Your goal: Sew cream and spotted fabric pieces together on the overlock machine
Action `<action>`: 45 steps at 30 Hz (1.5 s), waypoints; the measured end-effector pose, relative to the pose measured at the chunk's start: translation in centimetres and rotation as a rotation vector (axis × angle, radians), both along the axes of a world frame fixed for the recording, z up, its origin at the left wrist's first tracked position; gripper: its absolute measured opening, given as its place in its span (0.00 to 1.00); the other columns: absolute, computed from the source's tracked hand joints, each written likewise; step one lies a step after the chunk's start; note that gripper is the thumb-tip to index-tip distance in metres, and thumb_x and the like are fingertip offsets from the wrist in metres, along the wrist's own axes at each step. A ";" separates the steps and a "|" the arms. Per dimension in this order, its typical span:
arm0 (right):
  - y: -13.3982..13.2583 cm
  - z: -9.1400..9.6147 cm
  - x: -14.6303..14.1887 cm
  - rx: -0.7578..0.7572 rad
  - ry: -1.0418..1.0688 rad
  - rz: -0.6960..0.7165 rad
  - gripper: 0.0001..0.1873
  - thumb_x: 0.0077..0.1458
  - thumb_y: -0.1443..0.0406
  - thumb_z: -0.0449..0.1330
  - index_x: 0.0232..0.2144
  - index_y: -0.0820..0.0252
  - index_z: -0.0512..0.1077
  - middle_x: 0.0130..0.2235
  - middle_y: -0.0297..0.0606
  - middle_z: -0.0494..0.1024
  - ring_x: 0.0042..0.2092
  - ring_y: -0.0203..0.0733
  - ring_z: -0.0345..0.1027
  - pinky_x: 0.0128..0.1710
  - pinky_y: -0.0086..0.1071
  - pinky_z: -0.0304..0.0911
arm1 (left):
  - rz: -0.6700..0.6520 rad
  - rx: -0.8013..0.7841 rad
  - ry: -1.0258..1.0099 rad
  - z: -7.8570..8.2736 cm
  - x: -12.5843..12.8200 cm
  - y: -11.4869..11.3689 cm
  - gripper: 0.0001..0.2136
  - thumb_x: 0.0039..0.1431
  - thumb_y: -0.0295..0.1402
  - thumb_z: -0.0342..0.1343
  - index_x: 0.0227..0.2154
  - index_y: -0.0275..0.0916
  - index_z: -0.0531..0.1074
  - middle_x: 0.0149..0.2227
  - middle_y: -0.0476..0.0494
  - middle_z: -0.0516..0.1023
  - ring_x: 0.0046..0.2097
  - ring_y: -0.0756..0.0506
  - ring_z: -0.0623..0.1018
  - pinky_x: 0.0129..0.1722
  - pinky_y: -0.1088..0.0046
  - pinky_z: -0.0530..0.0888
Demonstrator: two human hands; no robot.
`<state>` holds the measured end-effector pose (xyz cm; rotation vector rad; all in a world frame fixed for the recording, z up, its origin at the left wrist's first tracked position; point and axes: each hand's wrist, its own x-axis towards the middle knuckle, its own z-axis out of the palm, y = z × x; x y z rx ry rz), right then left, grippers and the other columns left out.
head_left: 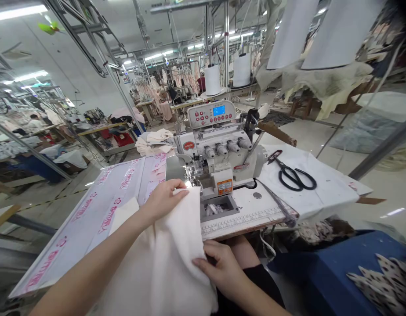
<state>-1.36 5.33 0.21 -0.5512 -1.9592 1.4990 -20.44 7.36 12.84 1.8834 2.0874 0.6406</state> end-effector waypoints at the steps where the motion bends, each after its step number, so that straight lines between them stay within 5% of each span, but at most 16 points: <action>1: -0.2 -0.2 0.0 -0.029 0.003 0.000 0.18 0.50 0.63 0.57 0.15 0.60 0.55 0.21 0.30 0.57 0.27 0.34 0.53 0.25 0.28 0.46 | -0.001 -0.008 0.000 0.0 0.0 0.0 0.09 0.54 0.39 0.48 0.30 0.41 0.69 0.34 0.51 0.74 0.37 0.46 0.71 0.34 0.73 0.64; 11: 0.4 -0.5 0.1 -0.084 -0.027 -0.019 0.19 0.50 0.63 0.57 0.15 0.60 0.53 0.21 0.30 0.56 0.26 0.34 0.52 0.26 0.29 0.46 | 0.022 0.020 0.017 -0.4 -0.2 0.3 0.08 0.55 0.38 0.50 0.34 0.41 0.67 0.34 0.51 0.71 0.34 0.48 0.70 0.32 0.74 0.65; 17: 0.5 -0.2 0.3 -0.045 -0.035 -0.023 0.19 0.51 0.63 0.56 0.15 0.60 0.53 0.21 0.30 0.56 0.26 0.34 0.52 0.26 0.28 0.46 | -0.247 0.340 0.541 -1.1 1.1 -0.1 0.10 0.58 0.26 0.45 0.37 0.39 0.70 0.44 0.42 0.67 0.44 0.43 0.66 0.41 0.65 0.66; 20: 0.6 -0.2 0.4 -0.037 -0.038 -0.029 0.19 0.51 0.62 0.57 0.15 0.60 0.53 0.21 0.30 0.56 0.26 0.34 0.52 0.26 0.28 0.47 | -0.312 0.341 0.726 -1.5 2.0 -0.5 0.12 0.58 0.21 0.42 0.37 0.36 0.70 0.42 0.40 0.68 0.42 0.43 0.65 0.41 0.64 0.68; 27: 1.4 -0.1 0.7 -0.165 -0.086 -0.036 0.13 0.50 0.60 0.56 0.19 0.61 0.63 0.22 0.30 0.60 0.26 0.34 0.53 0.26 0.27 0.50 | -0.276 0.300 0.747 -2.6 2.9 -1.4 0.15 0.58 0.21 0.40 0.45 0.28 0.65 0.40 0.37 0.69 0.41 0.42 0.65 0.40 0.67 0.69; 36: 1.1 -1.4 1.3 -0.219 -0.059 0.025 0.17 0.52 0.55 0.53 0.21 0.62 0.69 0.22 0.30 0.65 0.26 0.34 0.57 0.26 0.26 0.53 | -0.222 0.286 0.663 -2.5 3.1 -1.5 0.15 0.61 0.27 0.39 0.46 0.31 0.66 0.42 0.39 0.68 0.43 0.42 0.66 0.43 0.65 0.68; 45: 0.5 -1.8 2.1 -0.092 0.011 0.019 0.16 0.55 0.59 0.53 0.22 0.62 0.70 0.30 0.35 0.68 0.33 0.36 0.61 0.35 0.29 0.57 | -0.212 0.290 0.580 -2.5 3.0 -1.8 0.15 0.61 0.28 0.39 0.48 0.34 0.65 0.44 0.40 0.69 0.45 0.42 0.66 0.45 0.63 0.67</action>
